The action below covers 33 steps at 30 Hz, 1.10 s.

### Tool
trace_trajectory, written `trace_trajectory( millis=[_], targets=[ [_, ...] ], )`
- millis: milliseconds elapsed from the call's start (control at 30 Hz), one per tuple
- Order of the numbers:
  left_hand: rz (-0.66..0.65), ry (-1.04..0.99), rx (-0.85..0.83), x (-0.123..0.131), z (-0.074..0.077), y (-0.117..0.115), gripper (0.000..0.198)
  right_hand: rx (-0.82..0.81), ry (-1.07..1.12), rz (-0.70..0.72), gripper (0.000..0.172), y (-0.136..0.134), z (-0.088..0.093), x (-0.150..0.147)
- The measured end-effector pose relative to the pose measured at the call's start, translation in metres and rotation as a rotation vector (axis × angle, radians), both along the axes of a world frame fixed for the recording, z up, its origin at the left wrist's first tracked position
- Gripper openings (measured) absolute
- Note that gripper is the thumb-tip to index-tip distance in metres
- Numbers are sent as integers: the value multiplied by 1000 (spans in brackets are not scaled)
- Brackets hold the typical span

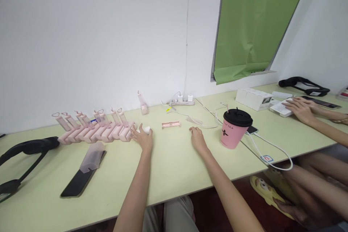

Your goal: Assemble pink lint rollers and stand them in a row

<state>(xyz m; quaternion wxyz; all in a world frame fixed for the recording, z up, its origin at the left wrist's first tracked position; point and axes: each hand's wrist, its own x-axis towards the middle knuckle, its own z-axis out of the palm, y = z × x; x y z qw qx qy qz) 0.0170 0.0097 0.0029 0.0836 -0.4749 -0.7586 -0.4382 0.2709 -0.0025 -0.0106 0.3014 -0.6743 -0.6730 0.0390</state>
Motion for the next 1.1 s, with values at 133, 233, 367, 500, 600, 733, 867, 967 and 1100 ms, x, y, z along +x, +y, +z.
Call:
trace_trajectory(
  millis=[133, 233, 367, 500, 600, 733, 867, 967, 1100],
  targets=[
    [-21, 5, 65, 2, 3, -5, 39, 14, -46, -41, 36, 11, 20, 2],
    [-76, 12, 100, 4, 5, -8, 33, 10, -349, -25, 29, 27, 35, -2],
    [-152, 9, 122, 4, 7, -12, 29, -14, -556, -19, 24, 48, 41, -4],
    [-184, 39, 159, 4, 5, -12, 26, -20, -565, -83, 27, 62, 43, 4],
    [-235, 82, 199, 6, 4, -12, 26, -1, -568, -72, 22, 63, 51, 9],
    [-416, 227, 245, 18, 3, -13, 32, 156, -545, -30, 19, 46, 66, -2],
    [-559, 471, 193, 32, 3, -15, 51, 463, -546, 225, 22, 21, 64, -39],
    [-625, 559, -9, 36, -2, -13, 46, 510, -608, 518, 21, 11, 47, -68],
    [-637, 511, -245, 31, -8, -10, 44, 458, -380, 634, 25, 8, 27, -80]
  ],
)
